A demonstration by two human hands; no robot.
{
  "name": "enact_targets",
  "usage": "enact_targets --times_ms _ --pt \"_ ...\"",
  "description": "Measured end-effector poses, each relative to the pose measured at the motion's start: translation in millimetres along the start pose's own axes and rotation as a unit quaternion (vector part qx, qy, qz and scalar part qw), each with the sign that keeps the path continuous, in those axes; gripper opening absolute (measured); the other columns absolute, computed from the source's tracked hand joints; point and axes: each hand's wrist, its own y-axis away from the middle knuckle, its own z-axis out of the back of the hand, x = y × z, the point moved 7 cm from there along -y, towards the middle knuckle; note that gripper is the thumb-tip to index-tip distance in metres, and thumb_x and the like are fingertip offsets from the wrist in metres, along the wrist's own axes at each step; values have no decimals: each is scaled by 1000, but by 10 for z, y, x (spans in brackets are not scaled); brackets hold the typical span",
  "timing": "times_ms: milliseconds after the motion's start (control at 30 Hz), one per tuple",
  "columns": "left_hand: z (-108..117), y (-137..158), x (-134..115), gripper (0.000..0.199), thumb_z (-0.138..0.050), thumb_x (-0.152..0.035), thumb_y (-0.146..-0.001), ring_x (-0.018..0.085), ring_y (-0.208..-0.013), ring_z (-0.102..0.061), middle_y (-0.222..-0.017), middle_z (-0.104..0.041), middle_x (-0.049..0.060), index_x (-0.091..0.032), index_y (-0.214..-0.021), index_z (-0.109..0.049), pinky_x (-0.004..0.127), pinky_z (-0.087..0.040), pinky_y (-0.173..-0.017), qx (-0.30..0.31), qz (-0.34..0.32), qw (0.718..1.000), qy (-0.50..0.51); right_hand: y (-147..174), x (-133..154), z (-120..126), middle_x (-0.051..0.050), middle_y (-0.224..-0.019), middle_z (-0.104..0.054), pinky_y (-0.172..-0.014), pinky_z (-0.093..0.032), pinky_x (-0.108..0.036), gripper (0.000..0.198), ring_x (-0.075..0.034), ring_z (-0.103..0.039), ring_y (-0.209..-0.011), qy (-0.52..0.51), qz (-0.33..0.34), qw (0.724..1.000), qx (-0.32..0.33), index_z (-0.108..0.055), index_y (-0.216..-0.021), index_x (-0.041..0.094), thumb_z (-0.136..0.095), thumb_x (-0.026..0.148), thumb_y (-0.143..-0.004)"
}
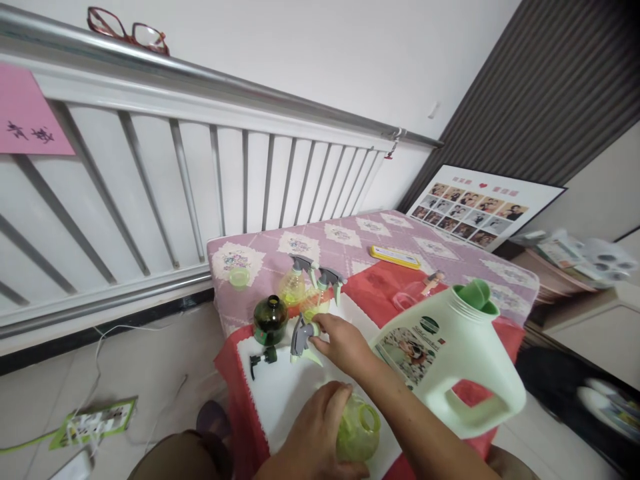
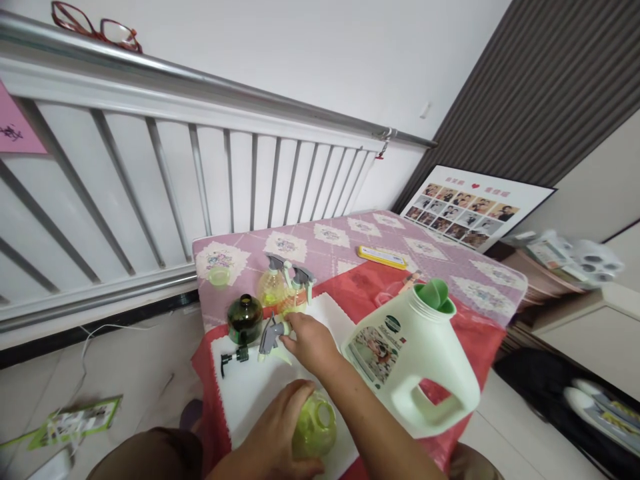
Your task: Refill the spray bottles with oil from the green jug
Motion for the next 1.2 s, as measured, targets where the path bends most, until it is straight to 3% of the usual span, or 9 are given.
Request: enact_targets --times_ms 233,367,500,667,767,833,900,967,1200 --pt "27 16 -39 111 -84 -24 -51 38 -145 -30 -158 -32 18 -17 -150 -33 54 -24 -122 4 10 1000 -4 -49 -214 -310 -12 -103 -76 -86 -52 -34 34 -26 -70 -97 19 10 999 23 -69 -111 17 -70 21 -77" --pt "102 45 -99 109 -81 -21 -53 37 -147 -29 -159 -31 19 -13 -150 -31 52 -23 -123 -1 20 1000 2 83 -314 -209 -15 -116 -73 -95 -52 -39 38 -27 -68 -109 9 9 1000 -17 -65 -120 15 -66 19 -82" --pt "235 74 -65 102 -77 -19 -55 36 -145 -33 -157 -36 19 -12 -147 -34 51 -25 -123 -71 25 997 23 637 -363 164 -14 -117 -72 -92 -56 -40 31 -25 -68 -108 3 -5 996 -89 -63 -120 16 -52 27 -93" --pt "226 63 65 95 -74 -17 -58 34 -143 -37 -153 -41 17 -15 -145 -37 52 -29 -121 -115 9 993 19 1727 -337 928 -6 -114 -71 -97 -53 -42 28 -24 -66 -110 36 7 965 -259 -61 -119 29 -57 31 -92" --pt "184 45 116 93 -73 -17 -58 35 -142 -38 -153 -42 18 -14 -145 -38 53 -29 -121 -129 5 992 17 2256 -649 1385 -9 -123 -65 -105 -46 -52 37 -30 -60 -119 3 -145 909 -392 -60 -120 26 -62 42 -87" --pt "180 36 139 92 -73 -18 -60 35 -143 -37 -153 -41 19 -13 -145 -37 53 -28 -121 -140 9 990 17 2446 -949 1502 -10 -129 -62 -106 -44 -55 50 -32 -58 -122 -78 -246 861 -439 -56 -125 25 -63 51 -83" --pt "189 28 156 92 -73 -18 -61 35 -143 -37 -153 -41 20 -12 -146 -36 53 -28 -121 -147 13 989 17 2445 -1202 1469 -10 -125 -64 -100 -50 -51 57 -31 -61 -118 -177 -278 834 -442 -54 -125 24 -64 57 -80" --pt "201 23 164 93 -73 -19 -61 35 -143 -38 -152 -41 19 -13 -146 -35 53 -29 -121 -153 8 988 18 2316 -1373 1351 -9 -112 -70 -90 -55 -45 57 -29 -66 -105 -247 -278 837 -402 -58 -117 21 -65 60 -77" --pt "184 55 155 96 -73 -18 -61 35 -144 -36 -154 -39 19 -16 -148 -31 54 -29 -120 -157 -8 987 8 2009 -1527 1095 -9 -100 -78 -75 -57 -37 51 -29 -71 -91 -269 -317 848 -329 -68 -103 19 -71 58 -70"
